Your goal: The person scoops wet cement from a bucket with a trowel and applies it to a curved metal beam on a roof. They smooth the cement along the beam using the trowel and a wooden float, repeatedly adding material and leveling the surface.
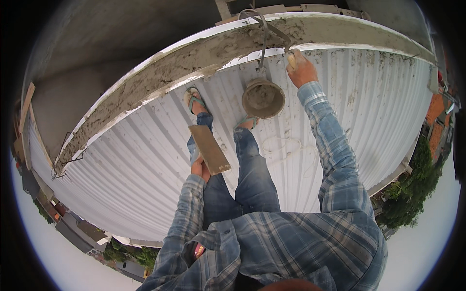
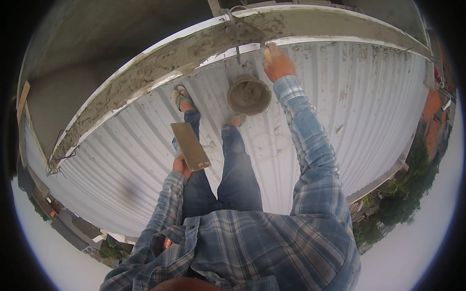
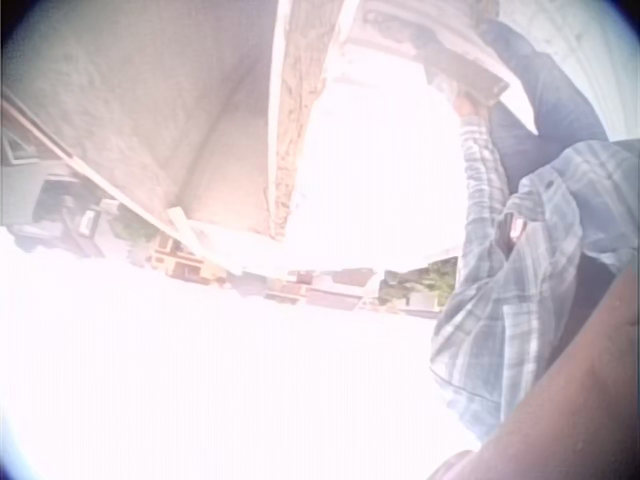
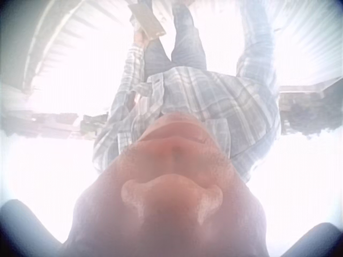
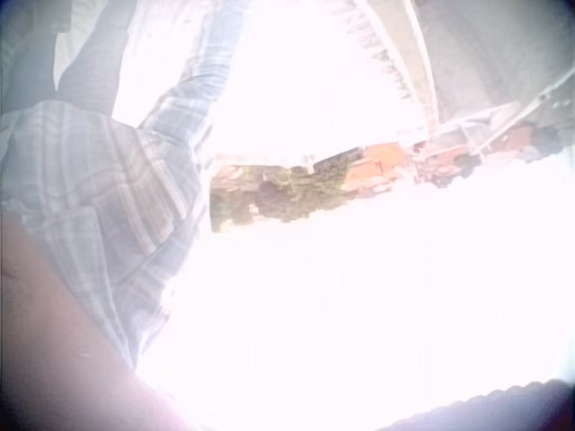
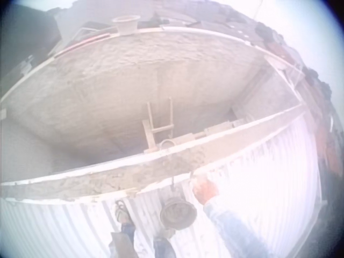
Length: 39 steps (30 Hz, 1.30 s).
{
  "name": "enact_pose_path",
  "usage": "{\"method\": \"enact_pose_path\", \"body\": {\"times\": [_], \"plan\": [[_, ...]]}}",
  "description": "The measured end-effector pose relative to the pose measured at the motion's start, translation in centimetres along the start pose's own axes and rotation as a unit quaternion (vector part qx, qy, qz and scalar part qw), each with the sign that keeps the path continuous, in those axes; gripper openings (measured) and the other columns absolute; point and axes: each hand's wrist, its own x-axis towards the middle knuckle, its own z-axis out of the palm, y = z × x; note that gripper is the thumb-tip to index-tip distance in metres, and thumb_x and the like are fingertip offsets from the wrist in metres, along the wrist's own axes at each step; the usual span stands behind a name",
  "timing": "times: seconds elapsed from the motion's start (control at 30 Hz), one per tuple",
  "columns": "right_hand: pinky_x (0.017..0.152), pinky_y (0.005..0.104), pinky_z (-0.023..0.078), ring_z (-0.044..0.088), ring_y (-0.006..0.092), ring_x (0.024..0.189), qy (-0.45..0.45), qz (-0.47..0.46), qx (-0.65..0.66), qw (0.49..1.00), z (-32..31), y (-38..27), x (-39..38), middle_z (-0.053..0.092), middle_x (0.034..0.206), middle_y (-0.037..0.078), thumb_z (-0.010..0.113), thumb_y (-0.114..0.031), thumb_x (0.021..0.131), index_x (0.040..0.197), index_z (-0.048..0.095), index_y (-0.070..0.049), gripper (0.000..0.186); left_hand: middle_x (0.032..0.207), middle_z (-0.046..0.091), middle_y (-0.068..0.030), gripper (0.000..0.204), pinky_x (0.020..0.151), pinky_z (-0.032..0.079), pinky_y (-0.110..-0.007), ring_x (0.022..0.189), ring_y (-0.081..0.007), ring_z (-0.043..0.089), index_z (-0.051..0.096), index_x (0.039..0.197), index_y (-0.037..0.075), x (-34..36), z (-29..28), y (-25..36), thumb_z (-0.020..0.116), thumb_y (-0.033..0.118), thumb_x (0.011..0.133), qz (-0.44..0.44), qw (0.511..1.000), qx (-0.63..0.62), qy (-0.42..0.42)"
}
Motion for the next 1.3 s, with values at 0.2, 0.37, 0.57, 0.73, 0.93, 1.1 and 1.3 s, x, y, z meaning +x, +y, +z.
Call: {"method": "enact_pose_path", "body": {"times": [0.2, 0.37, 0.57, 0.73, 0.93, 1.1, 1.3], "plan": [[0.083, 0.0508, 0.048, 0.059, 0.0415, 0.098, 0.054, 0.007, 0.034, 0.998, 3.5, 0.7, -1.5, 0.062, 0.109, 0.019, 0.058, -0.022, 0.082, 0.117, 0.049, -0.009, 0.038, 0.137, 0.05, -0.0137, 0.044, 0.104, 0.042, -0.044, 0.123, -0.0293, 0.051, 0.037, 0.142, 0.003, 0.6, -0.5, -0.6, 0.036, 0.016, 0.099, -0.006, 1.0, -0.007, 0.005], [0.086, 0.0498, 0.047, 0.058, 0.0413, 0.102, 0.011, 0.037, 0.019, 0.999, 2.7, 0.3, -3.1, 0.061, 0.11, 0.021, 0.058, -0.024, 0.085, 0.119, 0.05, -0.005, 0.04, 0.135, 0.052, -0.0126, 0.043, 0.102, 0.044, -0.044, 0.12, -0.0284, 0.053, 0.039, 0.141, 0.005, 0.0, 0.0, -0.5, 0.037, 0.016, 0.099, -0.006, 1.0, -0.002, 0.015], [0.065, 0.0419, 0.05, 0.062, 0.03, 0.074, 0.062, 0.109, 0.35, 0.928, 3.0, 0.4, -6.4, 0.06, 0.089, 0.014, 0.062, -0.02, 0.085, 0.109, 0.05, -0.005, 0.031, 0.134, 0.053, -0.0114, 0.043, 0.101, 0.044, -0.042, 0.119, -0.0264, 0.054, 0.039, 0.141, 0.006, 0.4, -0.1, -0.5, 0.038, 0.016, 0.099, 0.0, 1.0, -0.01, 0.004], [0.043, 0.025, 0.04, 0.049, 0.01, 0.049, -0.1, 0.219, 0.744, 0.623, -2.6, -9.3, -9.1, 0.047, 0.07, 0.001, 0.063, -0.012, 0.085, 0.103, 0.051, -0.01, 0.022, 0.13, 0.055, -0.0166, 0.042, 0.101, 0.044, -0.048, 0.117, -0.0323, 0.054, 0.044, 0.135, 0.001, 0.5, 0.0, -0.6, 0.038, 0.017, 0.097, 0.023, 1.0, 0.006, 0.018], [0.04, 0.0258, 0.04, 0.048, 0.0112, 0.045, -0.162, 0.191, 0.684, 0.685, 0.1, -12.6, -9.7, 0.05, 0.066, 0.002, 0.063, -0.01, 0.083, 0.101, 0.051, -0.008, 0.022, 0.129, 0.055, -0.0169, 0.042, 0.101, 0.044, -0.048, 0.117, -0.0325, 0.054, 0.044, 0.135, 0.001, 0.1, 0.6, -0.2, 0.038, 0.019, 0.097, 0.01, 1.0, 0.011, 0.016], [0.042, 0.0266, 0.042, 0.049, 0.0095, 0.047, -0.211, 0.16, 0.62, 0.739, 2.5, -14.6, -10.0, 0.052, 0.069, 0.002, 0.063, -0.013, 0.084, 0.108, 0.051, -0.005, 0.027, 0.129, 0.055, -0.0182, 0.042, 0.101, 0.044, -0.048, 0.116, -0.0332, 0.055, 0.044, 0.135, -0.001, 0.3, 1.1, -0.3, 0.039, 0.019, 0.097, 0.014, 1.0, 0.013, 0.022], [0.053, 0.0347, 0.047, 0.058, 0.0225, 0.056, -0.081, 0.074, 0.467, 0.877, 4.9, -14.3, -9.6, 0.059, 0.071, 0.011, 0.06, -0.023, 0.088, 0.113, 0.049, 0.001, 0.036, 0.128, 0.055, -0.0189, 0.042, 0.101, 0.044, -0.047, 0.116, -0.0333, 0.055, 0.044, 0.134, -0.002, 0.2, 0.9, -0.5, 0.038, 0.017, 0.097, 0.015, 0.999, 0.004, 0.035]]}}
